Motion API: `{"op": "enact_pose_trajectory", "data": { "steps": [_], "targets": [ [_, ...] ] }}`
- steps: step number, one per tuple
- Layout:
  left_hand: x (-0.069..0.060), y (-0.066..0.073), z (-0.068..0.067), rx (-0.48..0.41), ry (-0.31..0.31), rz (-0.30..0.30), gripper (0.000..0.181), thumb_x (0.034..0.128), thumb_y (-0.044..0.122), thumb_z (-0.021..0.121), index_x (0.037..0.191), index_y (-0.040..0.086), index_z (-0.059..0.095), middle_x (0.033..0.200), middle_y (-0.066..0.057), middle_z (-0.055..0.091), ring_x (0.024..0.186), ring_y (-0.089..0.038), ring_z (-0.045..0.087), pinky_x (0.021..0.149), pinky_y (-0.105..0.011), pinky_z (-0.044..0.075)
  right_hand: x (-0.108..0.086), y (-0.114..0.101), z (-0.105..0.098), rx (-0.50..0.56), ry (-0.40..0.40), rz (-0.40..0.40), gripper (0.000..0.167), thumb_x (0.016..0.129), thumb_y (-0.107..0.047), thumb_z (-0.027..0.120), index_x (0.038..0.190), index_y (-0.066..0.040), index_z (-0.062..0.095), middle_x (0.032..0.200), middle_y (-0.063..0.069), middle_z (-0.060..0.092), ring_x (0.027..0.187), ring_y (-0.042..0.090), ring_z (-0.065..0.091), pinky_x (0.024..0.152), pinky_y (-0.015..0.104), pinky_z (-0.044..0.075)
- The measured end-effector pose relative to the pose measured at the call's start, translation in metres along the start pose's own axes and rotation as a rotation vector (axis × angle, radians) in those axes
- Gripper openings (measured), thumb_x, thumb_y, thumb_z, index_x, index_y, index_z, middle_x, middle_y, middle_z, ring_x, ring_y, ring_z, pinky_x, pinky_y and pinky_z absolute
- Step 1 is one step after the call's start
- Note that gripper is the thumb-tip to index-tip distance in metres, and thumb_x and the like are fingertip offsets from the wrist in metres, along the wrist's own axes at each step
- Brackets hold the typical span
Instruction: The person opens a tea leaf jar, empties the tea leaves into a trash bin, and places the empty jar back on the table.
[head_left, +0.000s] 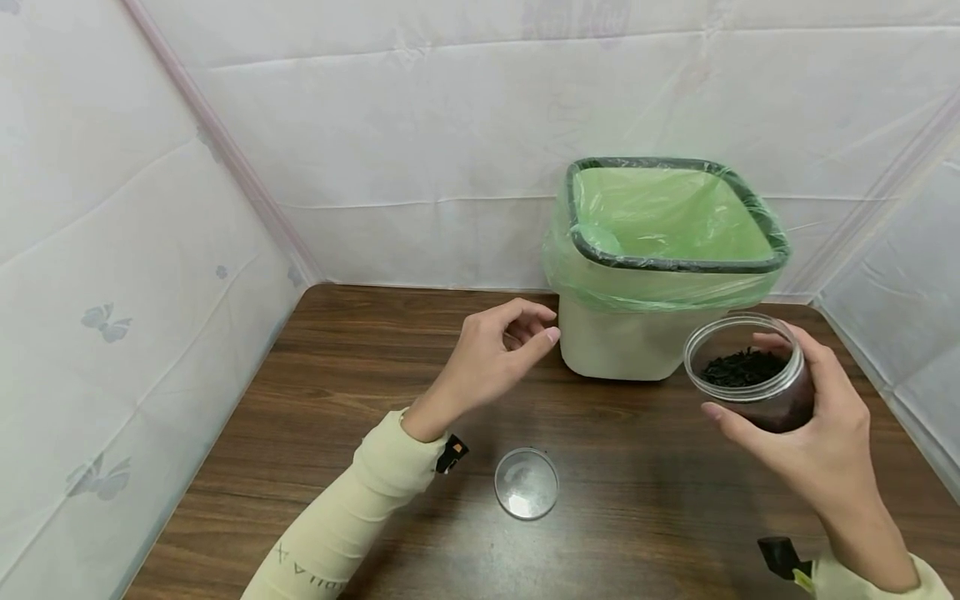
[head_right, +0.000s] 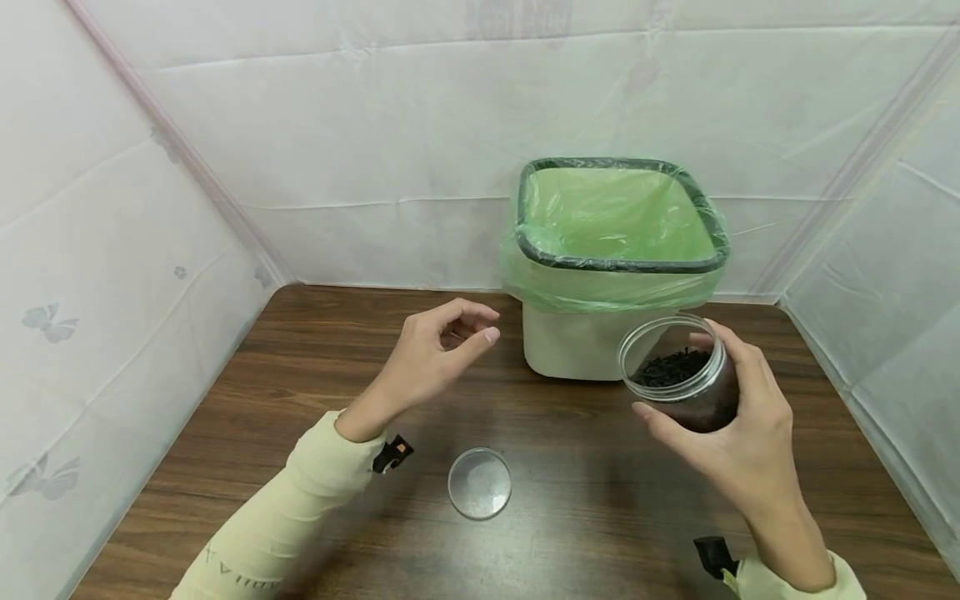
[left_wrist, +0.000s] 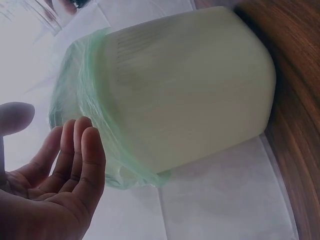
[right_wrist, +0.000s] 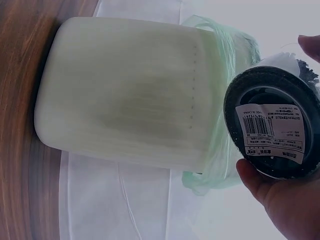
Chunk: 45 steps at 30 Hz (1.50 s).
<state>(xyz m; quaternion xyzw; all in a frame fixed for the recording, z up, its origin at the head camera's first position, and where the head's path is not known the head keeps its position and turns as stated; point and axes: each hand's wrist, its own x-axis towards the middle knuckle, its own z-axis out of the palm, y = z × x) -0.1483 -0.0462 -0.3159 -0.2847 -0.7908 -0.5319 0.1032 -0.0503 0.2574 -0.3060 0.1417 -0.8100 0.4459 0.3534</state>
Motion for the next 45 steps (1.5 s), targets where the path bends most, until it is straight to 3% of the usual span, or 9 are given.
{"op": "enact_pose_trajectory", "data": {
  "steps": [9,14,25,31,35,41,45],
  "targets": [
    [0.010,0.003,-0.004,0.015,0.018,-0.014,0.020,0.0943,0.021,0.070,0.109,0.008,0.073,0.086,0.003,0.069,0.075,-0.009,0.064,0.071,-0.027,0.055,0.002,-0.003,-0.001,-0.028,-0.011,0.027,0.099,0.049,0.018,0.085,0.141,0.002,0.053,0.127,0.006,0.063,0.094,0.004,0.056,0.079,0.009,0.039],
    [0.014,0.004,-0.006,0.009,0.024,-0.039,0.022,0.0948,0.023,0.069,0.111,0.009,0.073,0.087,0.003,0.069,0.076,-0.010,0.064,0.072,-0.028,0.055,0.005,-0.003,-0.001,-0.011,-0.012,-0.006,0.098,0.052,0.017,0.084,0.143,0.004,0.051,0.128,0.008,0.063,0.088,0.002,0.056,0.074,0.009,0.041],
    [0.022,0.004,-0.008,-0.018,0.039,-0.057,0.020,0.0952,0.020,0.069,0.111,0.009,0.073,0.087,0.001,0.069,0.077,-0.011,0.066,0.072,-0.029,0.055,0.009,0.006,-0.001,0.050,0.015,-0.050,0.091,0.058,0.007,0.089,0.140,0.009,0.050,0.127,0.014,0.065,0.097,0.007,0.059,0.076,0.010,0.041],
    [0.026,0.007,-0.010,-0.178,-0.011,-0.119,0.026,0.0976,0.017,0.067,0.119,0.001,0.069,0.092,-0.007,0.072,0.073,-0.019,0.069,0.070,-0.037,0.059,0.009,0.016,-0.003,0.065,0.022,-0.036,0.099,0.051,0.017,0.088,0.141,0.008,0.049,0.127,0.020,0.063,0.105,0.009,0.061,0.080,0.011,0.043],
    [0.031,0.009,-0.013,-0.295,-0.035,-0.184,0.030,0.0993,0.017,0.065,0.123,-0.001,0.066,0.095,-0.011,0.071,0.074,-0.026,0.069,0.072,-0.045,0.060,0.011,0.015,-0.003,0.098,0.033,-0.050,0.096,0.056,0.009,0.091,0.141,0.010,0.048,0.127,0.018,0.064,0.106,0.011,0.061,0.084,0.012,0.043],
    [0.037,0.009,-0.014,-0.353,-0.039,-0.225,0.033,0.1007,0.019,0.063,0.127,0.000,0.064,0.099,-0.017,0.069,0.077,-0.029,0.069,0.074,-0.041,0.060,0.015,0.009,-0.003,0.128,0.044,-0.078,0.093,0.068,-0.016,0.093,0.142,0.012,0.044,0.127,0.012,0.065,0.106,0.011,0.061,0.084,0.012,0.043],
    [0.040,0.009,-0.015,-0.384,-0.026,-0.240,0.034,0.1005,0.020,0.063,0.129,0.000,0.063,0.097,-0.015,0.068,0.080,-0.035,0.068,0.076,-0.045,0.059,0.017,0.011,-0.004,0.140,0.052,-0.075,0.091,0.067,-0.010,0.092,0.141,0.012,0.044,0.126,0.013,0.065,0.105,0.011,0.062,0.083,0.012,0.044]
  ]
}}
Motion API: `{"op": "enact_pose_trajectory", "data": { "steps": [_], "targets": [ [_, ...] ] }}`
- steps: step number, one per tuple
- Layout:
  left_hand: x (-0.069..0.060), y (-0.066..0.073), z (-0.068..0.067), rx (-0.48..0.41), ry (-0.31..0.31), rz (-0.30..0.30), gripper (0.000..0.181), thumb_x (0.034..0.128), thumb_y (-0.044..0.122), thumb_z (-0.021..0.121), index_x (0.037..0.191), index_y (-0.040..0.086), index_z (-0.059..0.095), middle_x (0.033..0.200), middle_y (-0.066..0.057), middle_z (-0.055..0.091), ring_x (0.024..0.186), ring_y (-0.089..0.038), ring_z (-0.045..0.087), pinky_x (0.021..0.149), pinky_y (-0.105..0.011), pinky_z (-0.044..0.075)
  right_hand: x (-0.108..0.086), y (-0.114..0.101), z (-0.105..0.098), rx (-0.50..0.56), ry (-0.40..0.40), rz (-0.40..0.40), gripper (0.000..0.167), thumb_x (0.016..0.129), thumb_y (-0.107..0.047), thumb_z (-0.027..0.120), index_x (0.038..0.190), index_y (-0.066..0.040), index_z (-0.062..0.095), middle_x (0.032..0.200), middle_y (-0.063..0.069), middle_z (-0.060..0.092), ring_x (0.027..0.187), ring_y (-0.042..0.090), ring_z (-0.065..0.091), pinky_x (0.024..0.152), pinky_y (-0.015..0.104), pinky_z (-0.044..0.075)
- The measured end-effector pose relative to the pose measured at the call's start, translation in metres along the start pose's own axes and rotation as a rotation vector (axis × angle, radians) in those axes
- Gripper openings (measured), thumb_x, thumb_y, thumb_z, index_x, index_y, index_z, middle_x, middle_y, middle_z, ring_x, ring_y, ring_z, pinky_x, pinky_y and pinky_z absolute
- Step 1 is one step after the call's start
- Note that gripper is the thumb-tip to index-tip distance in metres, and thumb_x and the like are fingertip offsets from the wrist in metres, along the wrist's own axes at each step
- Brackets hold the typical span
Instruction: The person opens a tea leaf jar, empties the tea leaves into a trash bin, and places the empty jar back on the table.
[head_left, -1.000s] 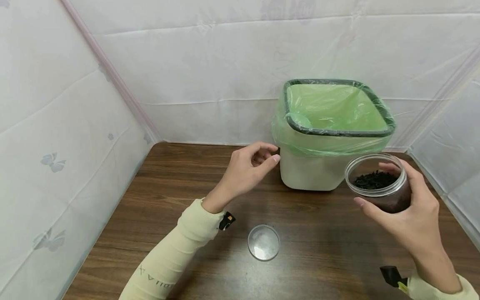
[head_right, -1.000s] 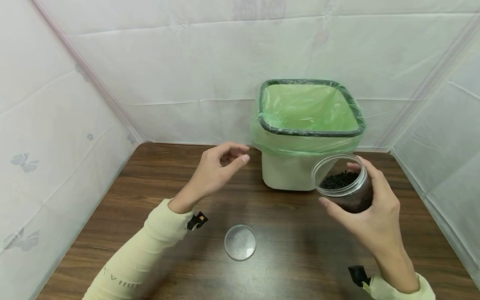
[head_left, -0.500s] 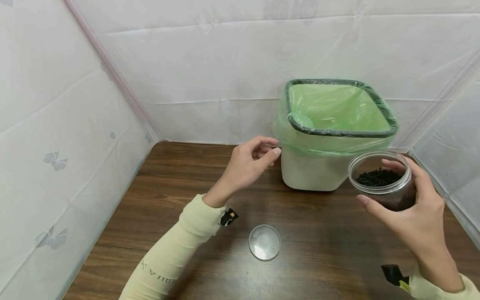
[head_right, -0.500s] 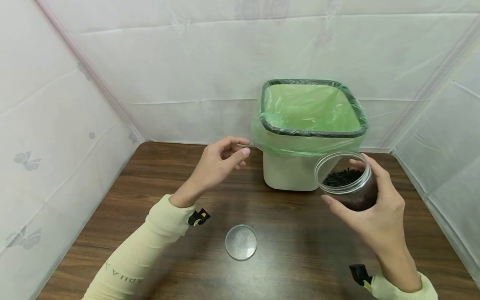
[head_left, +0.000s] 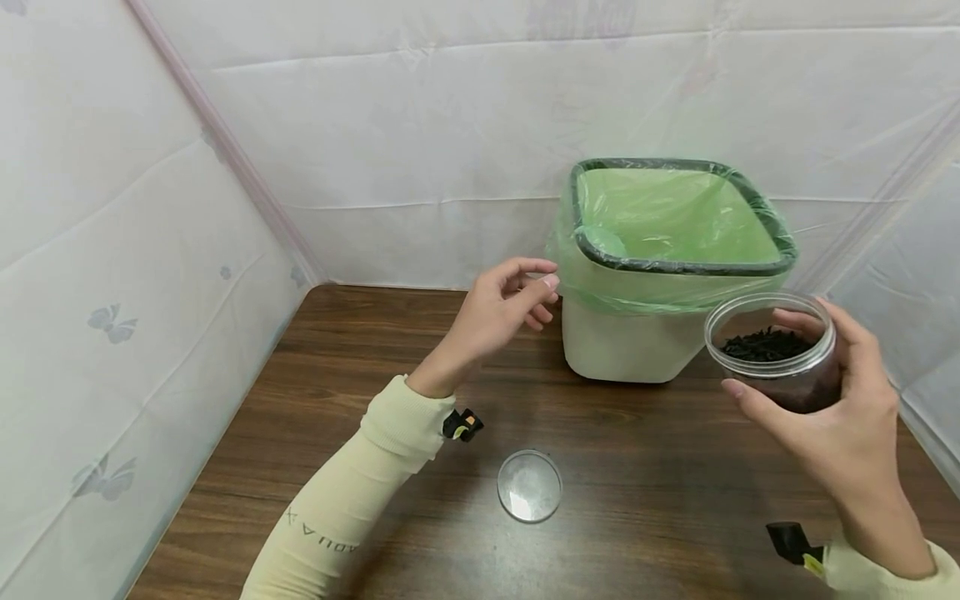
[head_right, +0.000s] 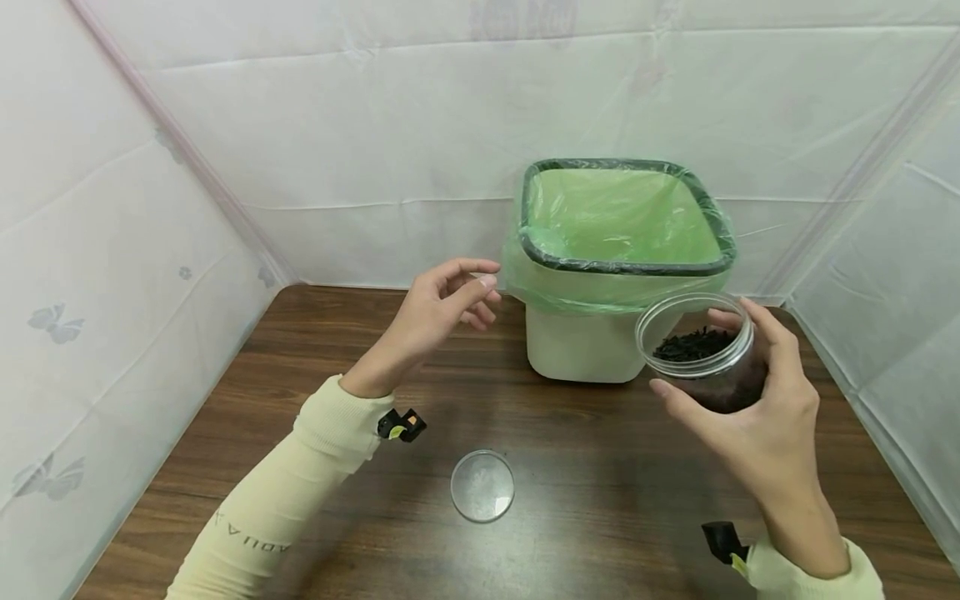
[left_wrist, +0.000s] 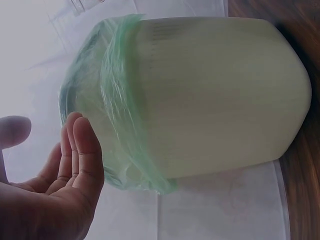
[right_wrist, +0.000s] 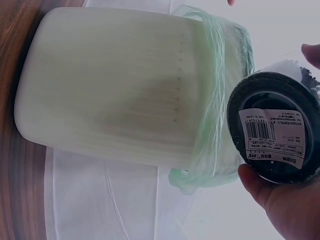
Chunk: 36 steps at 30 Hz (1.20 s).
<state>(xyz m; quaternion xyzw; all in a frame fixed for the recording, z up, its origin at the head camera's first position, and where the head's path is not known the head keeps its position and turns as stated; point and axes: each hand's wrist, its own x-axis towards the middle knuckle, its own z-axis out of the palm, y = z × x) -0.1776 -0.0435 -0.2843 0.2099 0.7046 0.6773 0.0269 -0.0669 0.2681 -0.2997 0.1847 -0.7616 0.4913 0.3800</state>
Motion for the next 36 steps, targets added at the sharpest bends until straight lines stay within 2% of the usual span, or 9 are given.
{"op": "enact_pose_trajectory", "data": {
  "steps": [4,8,14,20,30,36],
  "targets": [
    [0.004,0.002,0.001,-0.032,0.014,-0.019,0.033,0.1006,0.019,0.063,0.129,0.002,0.063,0.097,-0.016,0.068,0.081,-0.036,0.068,0.076,-0.045,0.059,0.003,0.002,-0.001,0.017,0.011,0.008,0.090,0.063,0.000,0.090,0.139,0.011,0.044,0.125,0.014,0.066,0.106,0.013,0.062,0.084,0.013,0.045],
    [0.008,0.005,0.003,-0.056,0.016,-0.040,0.032,0.1010,0.021,0.063,0.129,0.005,0.063,0.101,-0.019,0.068,0.079,-0.029,0.068,0.074,-0.040,0.059,0.005,0.007,-0.003,-0.003,0.015,0.034,0.092,0.059,0.010,0.087,0.140,0.008,0.043,0.124,0.012,0.066,0.108,0.015,0.062,0.085,0.013,0.045],
    [0.013,0.007,0.006,-0.157,0.016,-0.082,0.031,0.1013,0.017,0.063,0.130,0.004,0.062,0.101,-0.019,0.066,0.074,-0.023,0.067,0.072,-0.037,0.059,0.006,0.013,-0.004,-0.006,0.027,0.067,0.097,0.053,0.020,0.083,0.140,0.006,0.041,0.124,0.011,0.067,0.111,0.016,0.061,0.086,0.014,0.045],
    [0.017,0.010,0.006,-0.200,0.028,-0.108,0.031,0.1020,0.017,0.062,0.130,0.004,0.061,0.102,-0.020,0.065,0.072,-0.023,0.065,0.069,-0.035,0.058,0.008,0.015,-0.005,0.013,0.039,0.081,0.098,0.052,0.024,0.081,0.140,0.005,0.041,0.125,0.013,0.065,0.107,0.016,0.062,0.084,0.014,0.046],
    [0.026,0.014,0.007,-0.224,0.048,-0.136,0.031,0.1030,0.019,0.060,0.132,0.007,0.061,0.103,-0.016,0.065,0.076,-0.024,0.066,0.072,-0.038,0.058,0.012,0.015,-0.010,-0.015,0.060,0.097,0.094,0.056,0.021,0.082,0.141,0.002,0.045,0.129,0.011,0.063,0.111,0.015,0.060,0.088,0.014,0.044],
    [0.031,0.015,0.008,-0.249,0.070,-0.158,0.031,0.1028,0.021,0.061,0.131,0.009,0.062,0.101,-0.013,0.063,0.076,-0.023,0.064,0.075,-0.040,0.058,0.015,0.014,-0.011,-0.001,0.078,0.107,0.091,0.058,0.022,0.080,0.141,0.003,0.048,0.129,0.012,0.063,0.105,0.014,0.061,0.086,0.014,0.044]
  ]
}}
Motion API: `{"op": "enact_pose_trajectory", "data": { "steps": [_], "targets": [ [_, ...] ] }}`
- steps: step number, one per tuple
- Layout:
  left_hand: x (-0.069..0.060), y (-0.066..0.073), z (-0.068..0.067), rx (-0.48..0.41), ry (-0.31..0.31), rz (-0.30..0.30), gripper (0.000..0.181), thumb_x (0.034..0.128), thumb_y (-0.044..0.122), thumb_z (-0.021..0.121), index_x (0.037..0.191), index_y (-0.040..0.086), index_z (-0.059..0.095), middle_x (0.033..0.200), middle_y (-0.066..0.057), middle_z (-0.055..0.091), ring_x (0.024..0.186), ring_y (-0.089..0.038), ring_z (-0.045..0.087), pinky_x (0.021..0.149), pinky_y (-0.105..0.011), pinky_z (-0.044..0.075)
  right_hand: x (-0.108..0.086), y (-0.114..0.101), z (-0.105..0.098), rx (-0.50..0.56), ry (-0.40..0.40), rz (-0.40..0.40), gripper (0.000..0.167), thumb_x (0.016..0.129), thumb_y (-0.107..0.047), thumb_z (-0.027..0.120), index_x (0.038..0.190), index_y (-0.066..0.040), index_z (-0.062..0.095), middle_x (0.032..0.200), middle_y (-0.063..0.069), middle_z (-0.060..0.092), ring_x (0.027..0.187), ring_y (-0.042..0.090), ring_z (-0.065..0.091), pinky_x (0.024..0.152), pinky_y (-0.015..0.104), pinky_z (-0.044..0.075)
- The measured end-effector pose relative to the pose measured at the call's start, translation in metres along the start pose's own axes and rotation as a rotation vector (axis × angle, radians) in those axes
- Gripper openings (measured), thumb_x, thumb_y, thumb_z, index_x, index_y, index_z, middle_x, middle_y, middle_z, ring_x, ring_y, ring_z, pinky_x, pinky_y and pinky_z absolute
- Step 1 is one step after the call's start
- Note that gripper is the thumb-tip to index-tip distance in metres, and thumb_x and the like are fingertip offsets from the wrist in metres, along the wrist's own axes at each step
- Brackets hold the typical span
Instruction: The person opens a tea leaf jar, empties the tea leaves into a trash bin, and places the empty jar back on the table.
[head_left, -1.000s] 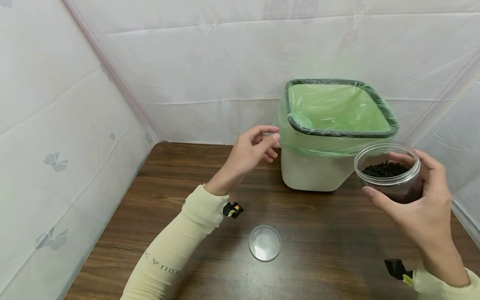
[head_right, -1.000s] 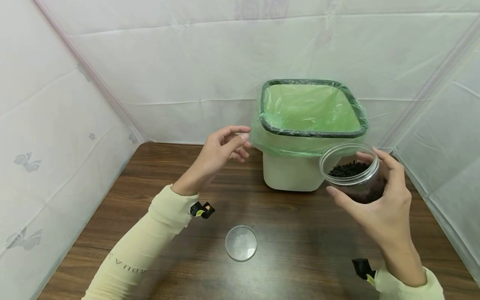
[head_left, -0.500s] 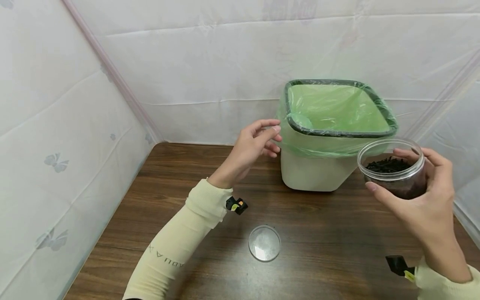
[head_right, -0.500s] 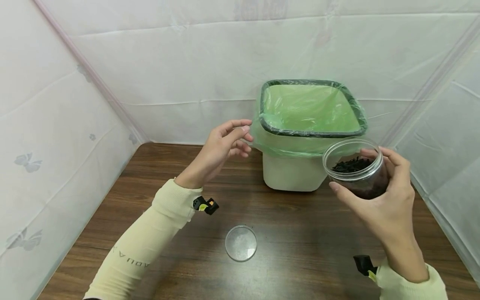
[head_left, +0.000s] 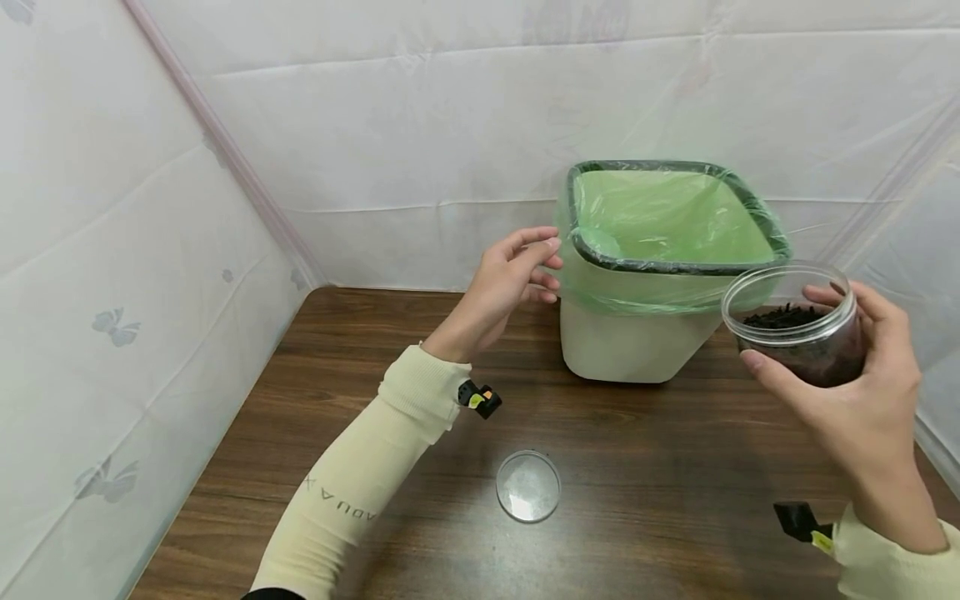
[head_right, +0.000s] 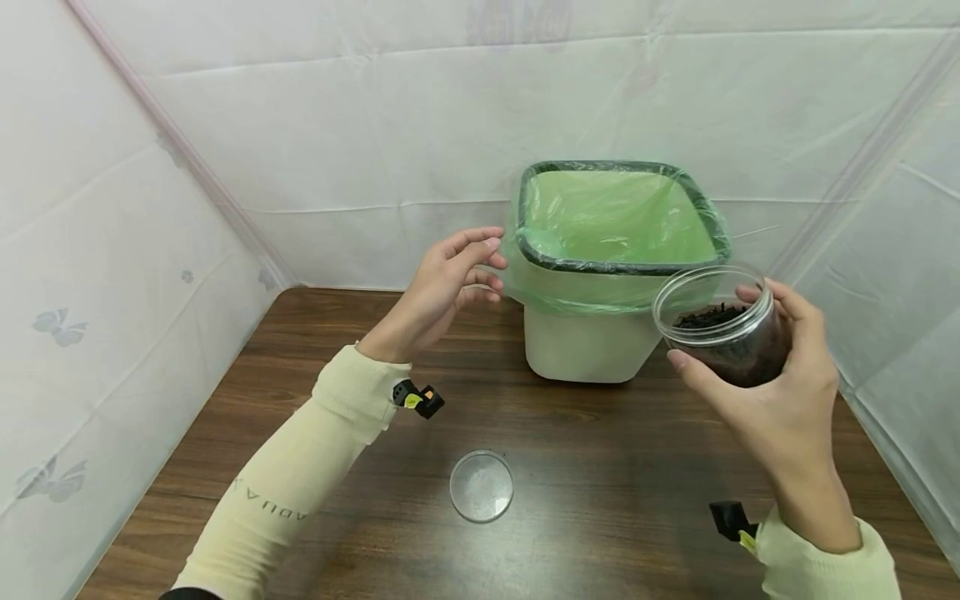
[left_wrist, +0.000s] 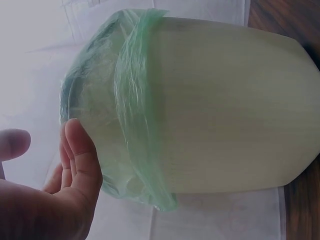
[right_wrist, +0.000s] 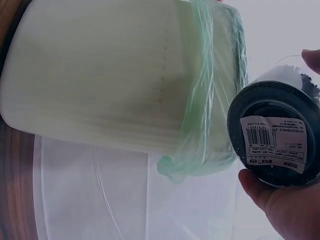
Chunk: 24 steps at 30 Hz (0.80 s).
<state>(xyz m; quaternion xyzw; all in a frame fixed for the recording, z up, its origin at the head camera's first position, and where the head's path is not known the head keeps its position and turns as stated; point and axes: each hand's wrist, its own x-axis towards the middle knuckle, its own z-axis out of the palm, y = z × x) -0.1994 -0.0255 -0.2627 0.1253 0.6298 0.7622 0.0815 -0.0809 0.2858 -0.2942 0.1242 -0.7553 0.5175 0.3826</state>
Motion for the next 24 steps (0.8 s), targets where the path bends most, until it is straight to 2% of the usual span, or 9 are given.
{"op": "enact_pose_trajectory", "data": {
  "steps": [10,14,20,24],
  "targets": [
    [0.012,0.003,-0.001,-0.087,-0.005,-0.033,0.034,0.1024,0.020,0.060,0.134,0.007,0.060,0.099,-0.010,0.060,0.072,-0.021,0.062,0.067,-0.032,0.058,0.011,-0.010,-0.001,-0.007,0.054,-0.008,0.074,0.066,0.013,0.080,0.136,0.004,0.059,0.121,0.006,0.067,0.090,0.006,0.060,0.079,0.013,0.042],
    [0.015,0.006,-0.002,-0.098,0.007,-0.053,0.035,0.1029,0.022,0.060,0.135,0.007,0.059,0.099,-0.010,0.060,0.072,-0.021,0.061,0.066,-0.031,0.058,0.014,-0.018,0.001,-0.004,0.078,-0.004,0.070,0.067,0.012,0.081,0.133,0.004,0.062,0.114,0.001,0.070,0.091,0.007,0.062,0.079,0.014,0.042],
    [0.019,0.008,-0.001,-0.097,0.023,-0.061,0.034,0.1031,0.024,0.060,0.133,0.008,0.060,0.102,-0.010,0.060,0.074,-0.021,0.063,0.069,-0.032,0.058,0.019,-0.020,0.001,-0.012,0.086,0.009,0.069,0.067,0.013,0.082,0.132,0.003,0.064,0.107,-0.002,0.069,0.088,0.007,0.061,0.077,0.014,0.042],
    [0.022,0.009,0.001,-0.083,0.035,-0.061,0.033,0.1030,0.024,0.061,0.132,0.008,0.061,0.104,-0.011,0.061,0.076,-0.021,0.063,0.071,-0.033,0.059,0.022,-0.011,-0.004,-0.073,0.080,0.036,0.073,0.066,0.012,0.083,0.136,-0.003,0.064,0.112,0.004,0.069,0.089,0.009,0.060,0.076,0.015,0.042]
  ]
}}
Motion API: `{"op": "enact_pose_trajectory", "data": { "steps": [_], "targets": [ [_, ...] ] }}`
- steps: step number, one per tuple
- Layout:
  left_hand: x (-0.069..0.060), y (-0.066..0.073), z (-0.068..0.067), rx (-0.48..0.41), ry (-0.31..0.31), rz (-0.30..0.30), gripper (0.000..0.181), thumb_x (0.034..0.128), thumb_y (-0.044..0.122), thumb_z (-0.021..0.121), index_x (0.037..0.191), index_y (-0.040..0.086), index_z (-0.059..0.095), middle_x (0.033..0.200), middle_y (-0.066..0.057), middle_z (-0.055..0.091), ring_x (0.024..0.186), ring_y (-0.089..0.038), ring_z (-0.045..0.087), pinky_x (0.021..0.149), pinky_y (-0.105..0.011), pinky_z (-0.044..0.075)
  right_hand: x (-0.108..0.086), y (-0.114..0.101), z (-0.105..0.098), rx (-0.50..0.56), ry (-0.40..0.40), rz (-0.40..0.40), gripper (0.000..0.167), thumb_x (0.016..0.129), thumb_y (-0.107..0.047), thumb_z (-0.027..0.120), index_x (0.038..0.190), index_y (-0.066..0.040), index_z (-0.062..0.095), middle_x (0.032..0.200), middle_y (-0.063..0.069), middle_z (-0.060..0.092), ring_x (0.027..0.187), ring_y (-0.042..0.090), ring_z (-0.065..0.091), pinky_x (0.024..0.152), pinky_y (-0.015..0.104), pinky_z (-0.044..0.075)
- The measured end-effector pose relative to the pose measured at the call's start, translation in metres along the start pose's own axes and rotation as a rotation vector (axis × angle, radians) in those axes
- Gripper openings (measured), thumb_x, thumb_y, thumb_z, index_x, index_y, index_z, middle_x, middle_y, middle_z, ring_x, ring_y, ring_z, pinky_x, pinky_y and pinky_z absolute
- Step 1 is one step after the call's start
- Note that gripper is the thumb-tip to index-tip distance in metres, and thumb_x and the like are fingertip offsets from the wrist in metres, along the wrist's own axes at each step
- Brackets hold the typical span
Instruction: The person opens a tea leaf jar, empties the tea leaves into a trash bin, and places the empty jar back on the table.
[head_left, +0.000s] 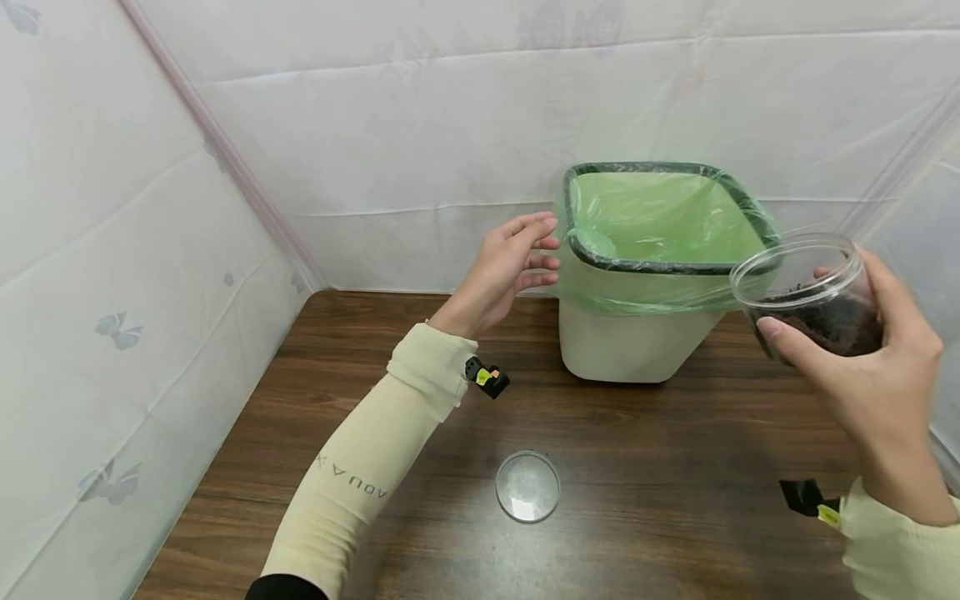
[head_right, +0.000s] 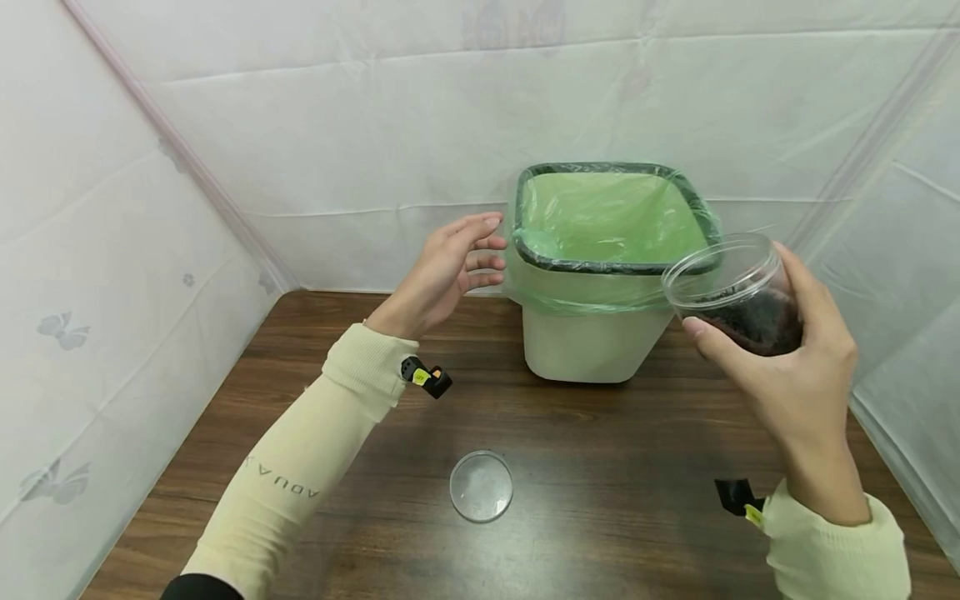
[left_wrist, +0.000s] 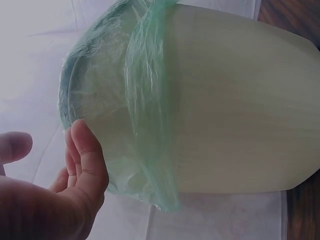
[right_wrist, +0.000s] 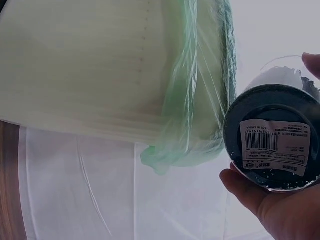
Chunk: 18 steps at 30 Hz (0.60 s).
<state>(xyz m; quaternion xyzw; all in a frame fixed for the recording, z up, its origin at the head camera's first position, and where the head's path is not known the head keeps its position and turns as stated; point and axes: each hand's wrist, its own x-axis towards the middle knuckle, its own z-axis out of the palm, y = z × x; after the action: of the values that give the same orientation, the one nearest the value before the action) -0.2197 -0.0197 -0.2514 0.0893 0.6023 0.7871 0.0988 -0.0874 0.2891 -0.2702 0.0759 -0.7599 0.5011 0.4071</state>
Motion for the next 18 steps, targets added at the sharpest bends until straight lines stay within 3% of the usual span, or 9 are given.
{"op": "enact_pose_trajectory", "data": {
  "steps": [5,18],
  "targets": [
    [0.005,0.001,0.003,0.005,0.016,-0.002,0.030,0.1022,0.024,0.062,0.127,0.008,0.063,0.101,-0.011,0.062,0.074,-0.020,0.064,0.070,-0.032,0.059,0.004,-0.004,0.000,-0.055,0.019,0.084,0.078,0.067,0.010,0.083,0.139,-0.011,0.062,0.121,0.002,0.066,0.098,0.010,0.059,0.079,0.015,0.042],
    [0.014,0.006,0.005,0.067,0.033,-0.009,0.030,0.1017,0.025,0.063,0.128,0.009,0.064,0.106,-0.010,0.060,0.074,-0.020,0.063,0.070,-0.034,0.059,0.013,0.006,-0.001,-0.032,0.040,0.093,0.082,0.066,0.010,0.081,0.141,-0.009,0.053,0.115,0.000,0.062,0.098,0.011,0.058,0.080,0.016,0.041]
  ]
}}
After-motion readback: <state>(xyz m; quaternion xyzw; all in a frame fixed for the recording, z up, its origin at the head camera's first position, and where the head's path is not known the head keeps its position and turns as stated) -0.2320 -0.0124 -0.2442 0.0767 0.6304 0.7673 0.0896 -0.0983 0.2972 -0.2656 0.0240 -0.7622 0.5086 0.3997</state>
